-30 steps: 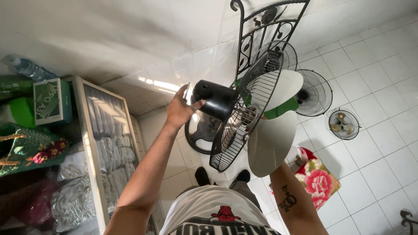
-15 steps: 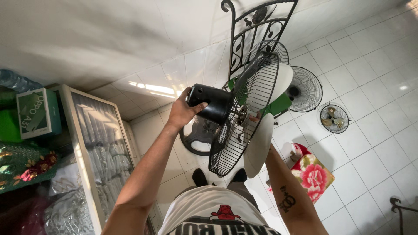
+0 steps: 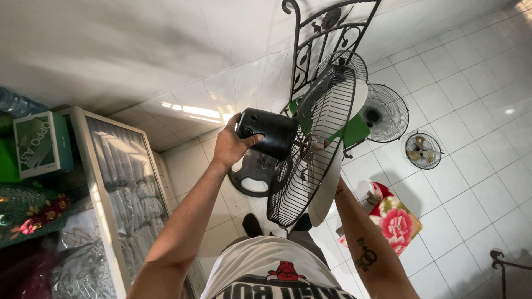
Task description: The person assembles an electric fan by attaching the fan blades to the motor, securing them with a nut, and then fitting the front and rear wire cages. The person uses a screwdriver to tighten the nut and ensures the blades are properly aligned before closing the cage.
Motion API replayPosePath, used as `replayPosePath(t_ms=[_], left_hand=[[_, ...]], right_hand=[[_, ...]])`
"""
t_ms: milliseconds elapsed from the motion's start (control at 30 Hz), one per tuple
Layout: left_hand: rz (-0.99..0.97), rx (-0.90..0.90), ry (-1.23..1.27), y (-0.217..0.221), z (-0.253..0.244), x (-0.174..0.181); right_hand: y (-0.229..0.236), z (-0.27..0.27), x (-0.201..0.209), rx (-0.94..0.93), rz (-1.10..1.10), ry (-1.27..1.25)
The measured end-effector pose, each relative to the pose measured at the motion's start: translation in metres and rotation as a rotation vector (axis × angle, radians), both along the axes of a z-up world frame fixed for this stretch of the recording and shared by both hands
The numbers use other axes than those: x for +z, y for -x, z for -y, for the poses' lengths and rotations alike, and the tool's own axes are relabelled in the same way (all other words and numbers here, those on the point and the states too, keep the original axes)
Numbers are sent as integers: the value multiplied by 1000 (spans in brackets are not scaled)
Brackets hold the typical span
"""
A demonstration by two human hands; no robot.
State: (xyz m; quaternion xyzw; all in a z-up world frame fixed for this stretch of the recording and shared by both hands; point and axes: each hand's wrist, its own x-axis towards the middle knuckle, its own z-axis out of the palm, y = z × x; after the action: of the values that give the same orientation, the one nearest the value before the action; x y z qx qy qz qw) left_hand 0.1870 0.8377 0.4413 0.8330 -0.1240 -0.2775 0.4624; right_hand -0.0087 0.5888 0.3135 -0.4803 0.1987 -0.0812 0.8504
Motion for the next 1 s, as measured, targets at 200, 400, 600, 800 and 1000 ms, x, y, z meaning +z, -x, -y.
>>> replayPosePath(t_ms=[200,400,600,800,1000], left_hand=[[138,-52,-44,-2,1,5],[219,-70,-48,3,3,1],[151,-57,-71,6,-2,2],[138,-105,-219,4,-1,13],[165,-12,-170,23,1,12]], right_hand=[[-3,3,-26,60,40,47],[-8,8,-44,120,84,63],[3,24,-57,168,109,95],[2,30,-72,222,141,75],[6,25,-71,169,131,331]])
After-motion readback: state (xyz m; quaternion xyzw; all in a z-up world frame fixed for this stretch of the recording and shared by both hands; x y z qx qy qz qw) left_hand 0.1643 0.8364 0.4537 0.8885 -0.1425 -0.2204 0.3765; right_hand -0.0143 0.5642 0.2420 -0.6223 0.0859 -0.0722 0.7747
